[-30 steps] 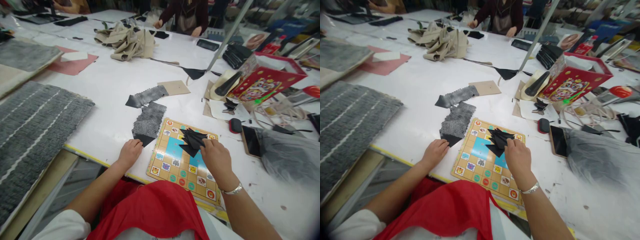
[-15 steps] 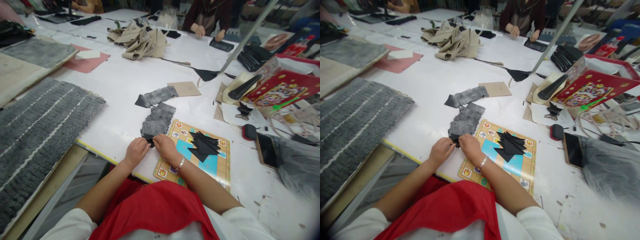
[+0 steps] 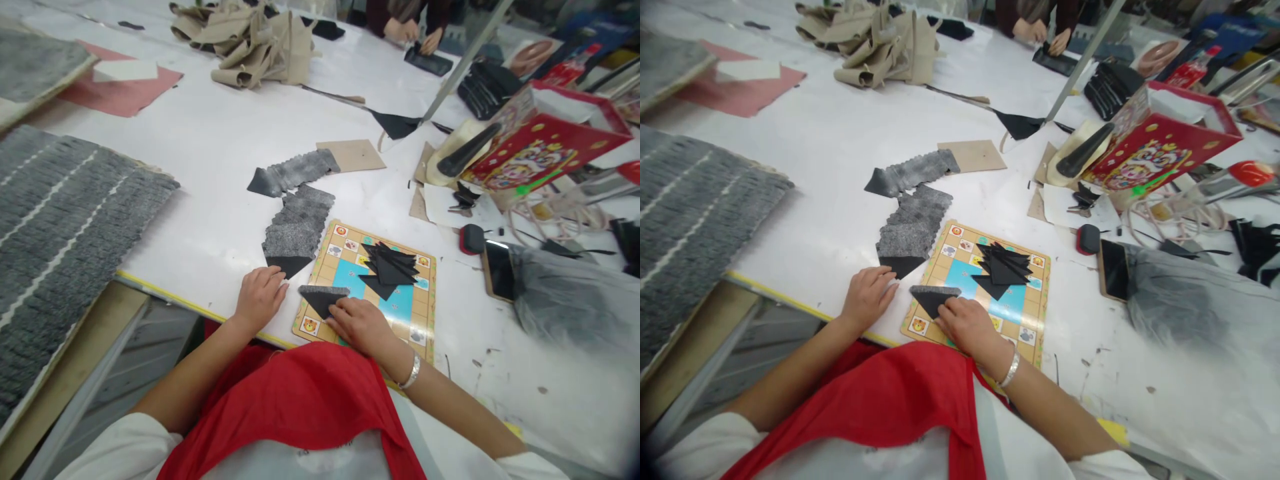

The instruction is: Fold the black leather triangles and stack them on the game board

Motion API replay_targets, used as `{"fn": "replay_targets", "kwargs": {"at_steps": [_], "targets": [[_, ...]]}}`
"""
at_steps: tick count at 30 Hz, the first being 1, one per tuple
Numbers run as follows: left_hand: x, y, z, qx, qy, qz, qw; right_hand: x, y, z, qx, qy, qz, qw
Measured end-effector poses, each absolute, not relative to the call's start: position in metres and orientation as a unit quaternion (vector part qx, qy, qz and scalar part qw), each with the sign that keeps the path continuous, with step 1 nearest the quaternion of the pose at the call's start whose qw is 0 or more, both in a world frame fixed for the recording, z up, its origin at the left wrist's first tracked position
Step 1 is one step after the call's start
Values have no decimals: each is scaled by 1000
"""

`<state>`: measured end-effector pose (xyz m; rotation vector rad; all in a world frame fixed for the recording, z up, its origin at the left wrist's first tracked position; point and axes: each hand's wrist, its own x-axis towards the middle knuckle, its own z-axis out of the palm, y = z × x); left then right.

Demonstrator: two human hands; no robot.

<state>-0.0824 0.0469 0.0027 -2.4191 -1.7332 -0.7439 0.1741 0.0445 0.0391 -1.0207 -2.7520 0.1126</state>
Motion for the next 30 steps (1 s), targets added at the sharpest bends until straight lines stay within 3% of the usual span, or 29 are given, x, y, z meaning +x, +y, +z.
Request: {"fn": "replay_targets", "kwargs": {"at_steps": [6, 14, 25, 30], "targets": [[-47, 20, 8, -856, -437, -273, 28, 160, 38, 44, -437, -888, 42, 134], [-43, 13, -2, -882, -420, -199, 78, 138, 64, 44, -508, -854, 110, -24], [-38, 18, 5, -886, -423, -177, 71, 154, 48, 20, -474, -869, 102, 98], [-41, 19, 1, -870, -447, -206, -3, 162, 43, 8, -404, -905, 44, 129]]}}
